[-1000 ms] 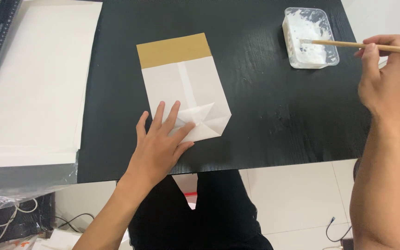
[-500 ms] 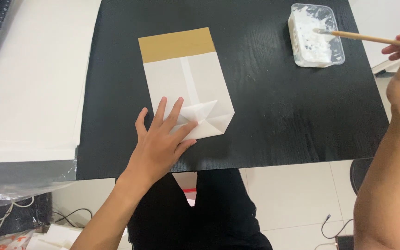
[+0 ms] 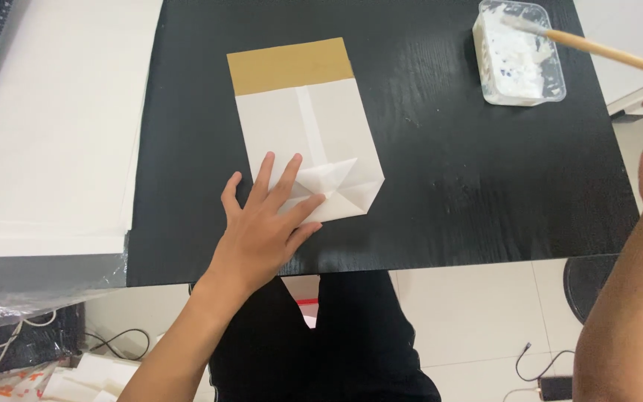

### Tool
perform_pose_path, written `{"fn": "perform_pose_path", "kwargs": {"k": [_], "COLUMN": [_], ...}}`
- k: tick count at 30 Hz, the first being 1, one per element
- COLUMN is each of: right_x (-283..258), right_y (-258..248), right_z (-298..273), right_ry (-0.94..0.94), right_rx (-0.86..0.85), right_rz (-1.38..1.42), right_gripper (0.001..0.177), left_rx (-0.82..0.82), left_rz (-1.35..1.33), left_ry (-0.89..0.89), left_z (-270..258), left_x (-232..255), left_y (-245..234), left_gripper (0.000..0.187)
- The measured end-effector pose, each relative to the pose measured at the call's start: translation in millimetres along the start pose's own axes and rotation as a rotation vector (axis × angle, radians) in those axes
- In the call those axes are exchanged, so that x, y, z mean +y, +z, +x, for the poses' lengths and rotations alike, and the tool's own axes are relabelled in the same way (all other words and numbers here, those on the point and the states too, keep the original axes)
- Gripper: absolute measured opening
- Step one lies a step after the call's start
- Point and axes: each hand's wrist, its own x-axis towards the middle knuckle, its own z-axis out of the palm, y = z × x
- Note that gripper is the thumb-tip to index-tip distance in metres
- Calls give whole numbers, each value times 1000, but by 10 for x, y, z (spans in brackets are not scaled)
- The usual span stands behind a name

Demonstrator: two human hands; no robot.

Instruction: Folding paper and applying glue with a brush to assemble a paper bag

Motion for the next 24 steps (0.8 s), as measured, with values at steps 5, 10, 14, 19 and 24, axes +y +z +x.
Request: {"fn": "perform_pose_path", "kwargs": {"k": [5, 10, 14, 19, 24], "right_x": [-450, -1289, -1611, -1903, -1973], "right_y": [202, 493, 676, 917, 1070], "right_z": [-274, -519, -751, -933, -1007], "right_ry": [373, 447, 433, 395, 387], "right_rx": [1, 13, -35, -175, -195], "right_rz": [737, 810, 730, 670, 644], "right_gripper": [19, 23, 20, 25, 27], "left_rx": [30, 54, 101, 111, 99], "left_rz": [63, 61, 93, 115, 89], "left_ry": [16, 19, 33, 50, 56], "left_z": [-34, -32, -43, -43, -47], "left_x": [-39, -9, -12, -32, -34], "left_y": [76, 48, 77, 96, 90], "left_gripper": [31, 24, 20, 20, 18]}}
